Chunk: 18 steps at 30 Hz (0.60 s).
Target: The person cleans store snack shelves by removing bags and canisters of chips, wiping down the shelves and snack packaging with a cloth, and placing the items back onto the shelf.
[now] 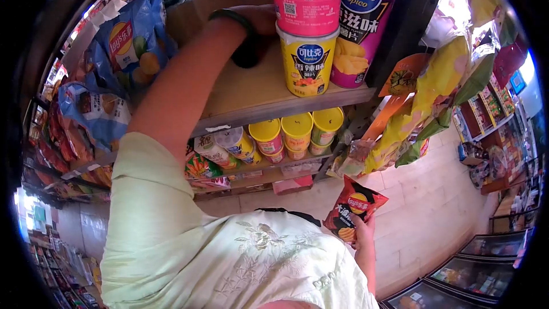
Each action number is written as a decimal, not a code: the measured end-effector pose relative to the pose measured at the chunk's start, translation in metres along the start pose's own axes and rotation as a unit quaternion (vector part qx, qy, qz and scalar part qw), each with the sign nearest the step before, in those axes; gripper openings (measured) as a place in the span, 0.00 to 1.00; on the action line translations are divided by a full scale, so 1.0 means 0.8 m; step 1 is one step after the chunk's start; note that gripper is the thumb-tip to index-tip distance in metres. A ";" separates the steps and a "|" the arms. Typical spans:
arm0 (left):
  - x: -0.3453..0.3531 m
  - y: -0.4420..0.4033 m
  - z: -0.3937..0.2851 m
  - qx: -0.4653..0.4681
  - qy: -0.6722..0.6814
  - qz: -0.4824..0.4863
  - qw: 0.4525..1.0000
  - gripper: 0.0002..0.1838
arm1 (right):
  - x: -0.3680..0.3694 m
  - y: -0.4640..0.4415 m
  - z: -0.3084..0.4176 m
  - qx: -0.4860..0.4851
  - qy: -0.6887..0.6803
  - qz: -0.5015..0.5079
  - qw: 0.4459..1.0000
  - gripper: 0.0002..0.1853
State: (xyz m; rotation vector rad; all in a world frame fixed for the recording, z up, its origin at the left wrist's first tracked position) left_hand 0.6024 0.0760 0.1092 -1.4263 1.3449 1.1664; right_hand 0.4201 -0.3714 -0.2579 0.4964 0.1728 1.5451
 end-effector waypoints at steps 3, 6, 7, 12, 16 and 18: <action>-0.010 0.044 -0.008 -0.037 0.011 0.011 0.999 0.22 | 0.003 0.001 0.007 0.005 0.018 0.003 1.000 0.27; 0.001 0.053 0.011 0.027 -0.059 0.016 0.998 0.21 | -0.005 -0.013 0.004 -0.014 0.022 0.013 1.000 0.27; -0.007 0.084 -0.006 0.043 -0.049 0.030 0.997 0.22 | 0.000 -0.011 0.011 -0.006 0.019 0.019 1.000 0.27; 0.006 0.130 -0.005 0.138 0.017 0.035 0.990 0.28 | 0.007 -0.014 0.017 -0.008 -0.001 0.053 0.999 0.28; 0.005 0.145 -0.034 0.169 0.043 0.024 0.984 0.27 | 0.017 -0.015 0.020 0.004 0.010 0.086 0.996 0.28; 0.011 0.137 -0.029 0.061 0.037 0.057 0.996 0.21 | 0.021 -0.015 0.018 0.009 0.010 0.108 0.994 0.28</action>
Point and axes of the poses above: each hand's wrist, its own y-axis away from the middle knuckle, its own x-axis out of the palm, z = x × y, the point moved 8 cm from there along -y, towards the middle knuckle, and after that the axes turned 8 degrees about -x, right-handed, at the moved point
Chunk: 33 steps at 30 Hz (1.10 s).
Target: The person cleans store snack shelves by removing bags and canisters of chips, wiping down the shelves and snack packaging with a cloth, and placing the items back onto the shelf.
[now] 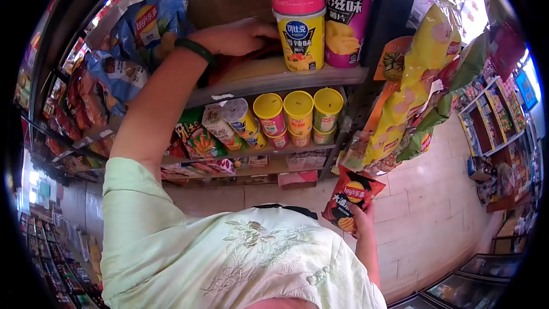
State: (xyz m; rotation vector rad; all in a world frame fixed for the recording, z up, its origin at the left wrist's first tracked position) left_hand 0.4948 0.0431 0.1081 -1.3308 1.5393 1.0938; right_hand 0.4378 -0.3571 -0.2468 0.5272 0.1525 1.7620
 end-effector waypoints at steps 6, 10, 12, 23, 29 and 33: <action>0.002 0.020 0.002 0.090 0.037 -0.101 0.990 0.21 | -0.005 -0.006 -0.018 0.028 -0.011 0.040 0.999 0.30; -0.007 0.095 -0.003 0.098 -0.036 -0.176 0.979 0.20 | -0.013 -0.008 -0.016 0.019 -0.011 0.035 0.999 0.29; -0.004 0.128 -0.007 0.012 -0.105 -0.189 0.976 0.22 | -0.022 -0.011 -0.021 0.026 -0.004 0.023 0.999 0.29; 0.002 0.122 -0.053 0.014 0.037 -0.204 0.978 0.18 | -0.035 -0.037 -0.022 0.014 0.018 0.045 0.999 0.28; 0.001 0.086 -0.053 0.033 0.128 -0.102 0.986 0.17 | -0.035 -0.021 -0.017 0.024 0.001 0.027 0.999 0.28; 0.002 0.091 -0.047 -0.091 0.064 -0.001 0.994 0.14 | -0.045 -0.016 -0.021 0.016 0.012 0.011 1.000 0.28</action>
Point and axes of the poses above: each hand's wrist, its own y-axis away from the middle knuckle, its own x-axis out of the palm, z = x × y, the point moved 8 cm from there along -y, towards the middle knuckle, and after that the axes turned 8 degrees about -x, right-handed, at the moved point
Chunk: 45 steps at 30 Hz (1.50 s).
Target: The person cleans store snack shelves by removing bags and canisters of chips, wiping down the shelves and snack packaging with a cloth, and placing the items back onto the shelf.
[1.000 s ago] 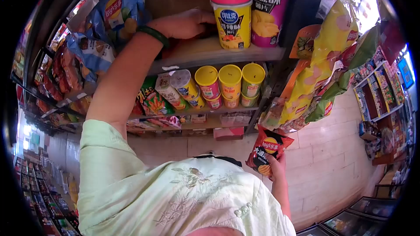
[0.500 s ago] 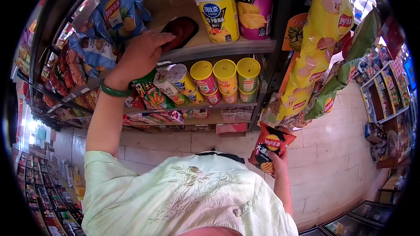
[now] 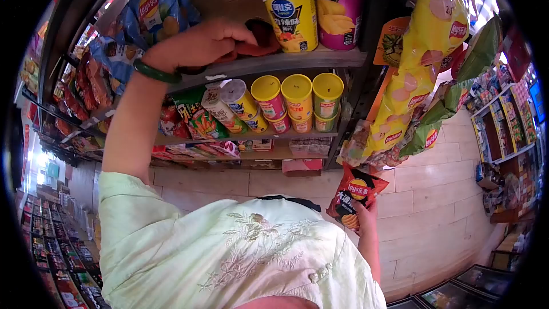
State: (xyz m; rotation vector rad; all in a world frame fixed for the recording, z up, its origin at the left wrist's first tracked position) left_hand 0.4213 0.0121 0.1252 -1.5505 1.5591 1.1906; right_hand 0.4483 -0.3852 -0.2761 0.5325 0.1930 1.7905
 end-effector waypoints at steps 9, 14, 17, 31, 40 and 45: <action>-0.026 0.038 0.084 -0.231 -0.075 -0.001 0.970 0.14 | 0.016 -0.009 -0.013 0.009 -0.011 0.017 1.000 0.28; -0.034 0.052 0.073 -0.163 -0.333 -0.018 0.928 0.12 | 0.021 -0.017 -0.024 -0.017 -0.025 0.048 0.998 0.28; -0.043 0.053 0.083 -0.244 -0.357 -0.071 0.899 0.11 | 0.013 -0.018 -0.033 -0.010 0.000 0.030 0.999 0.29; -0.033 -0.030 -0.024 0.018 0.118 -0.188 0.975 0.14 | 0.049 0.001 -0.014 -0.006 0.058 0.026 0.998 0.28; -0.004 0.135 -0.037 0.124 0.317 -0.118 0.933 0.11 | 0.119 0.057 0.056 -0.055 0.000 0.051 0.997 0.35; 0.119 0.187 0.116 -0.036 0.292 -0.001 0.956 0.11 | 0.216 0.103 0.116 -0.132 -0.094 0.114 0.980 0.32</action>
Point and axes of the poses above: each hand's wrist, its own y-axis away from the middle knuckle, its own x-axis out of the palm, z = x × y, the point moved 8 cm from there along -y, towards the middle knuckle, and after that the axes turned 8 degrees about -x, right-handed, at the moved point
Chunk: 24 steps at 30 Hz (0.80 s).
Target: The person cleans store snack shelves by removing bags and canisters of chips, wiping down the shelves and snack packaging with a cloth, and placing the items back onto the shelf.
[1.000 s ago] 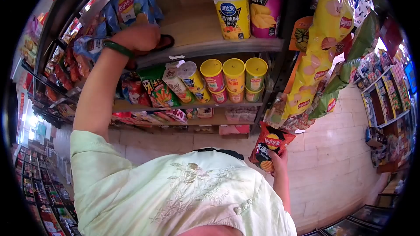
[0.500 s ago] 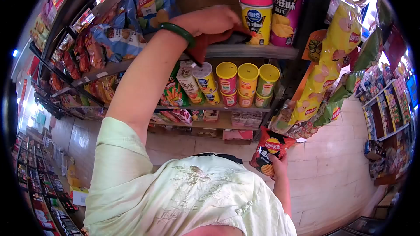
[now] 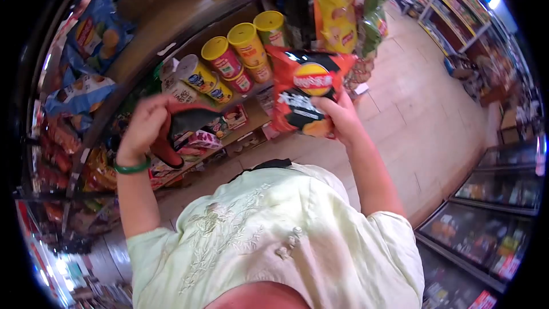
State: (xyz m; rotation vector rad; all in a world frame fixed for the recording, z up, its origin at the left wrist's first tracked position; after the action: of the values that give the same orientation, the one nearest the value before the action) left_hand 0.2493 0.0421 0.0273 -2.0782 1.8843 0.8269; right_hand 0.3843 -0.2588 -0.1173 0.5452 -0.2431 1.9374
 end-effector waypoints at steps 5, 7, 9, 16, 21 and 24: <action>0.017 0.028 0.173 -0.094 0.090 0.023 0.991 0.18 | 0.133 0.003 -0.006 0.004 -0.042 0.062 0.997 0.29; 0.059 0.051 0.149 -0.084 0.104 0.017 0.991 0.20 | 0.149 0.025 0.014 -0.003 -0.036 0.098 0.995 0.26; 0.083 0.063 0.136 -0.083 0.122 0.012 0.989 0.22 | 0.171 0.034 0.019 -0.007 -0.049 0.144 0.988 0.21; 0.102 0.104 0.051 0.033 0.295 -0.041 0.954 0.24 | 0.199 0.060 0.046 0.053 -0.057 0.193 0.978 0.24; 0.086 0.129 0.068 0.043 0.326 -0.095 0.940 0.20 | 0.215 0.077 0.044 0.038 -0.109 0.288 0.950 0.40; 0.069 0.134 0.099 0.039 0.278 -0.088 0.956 0.19 | 0.228 0.078 0.015 0.058 -0.090 0.238 0.965 0.34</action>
State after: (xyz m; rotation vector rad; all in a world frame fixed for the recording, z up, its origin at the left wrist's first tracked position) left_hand 0.1261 0.0199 -0.0449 -2.5661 1.8843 0.1205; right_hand 0.2697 -0.1422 -0.0148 0.7994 -0.4068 2.3786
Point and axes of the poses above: each hand's wrist, its own y-axis away from the middle knuckle, its own x-axis out of the palm, z = x × y, the point moved 8 cm from there along -y, towards the middle knuckle, and after that the axes turned 8 degrees about -x, right-handed, at the moved point
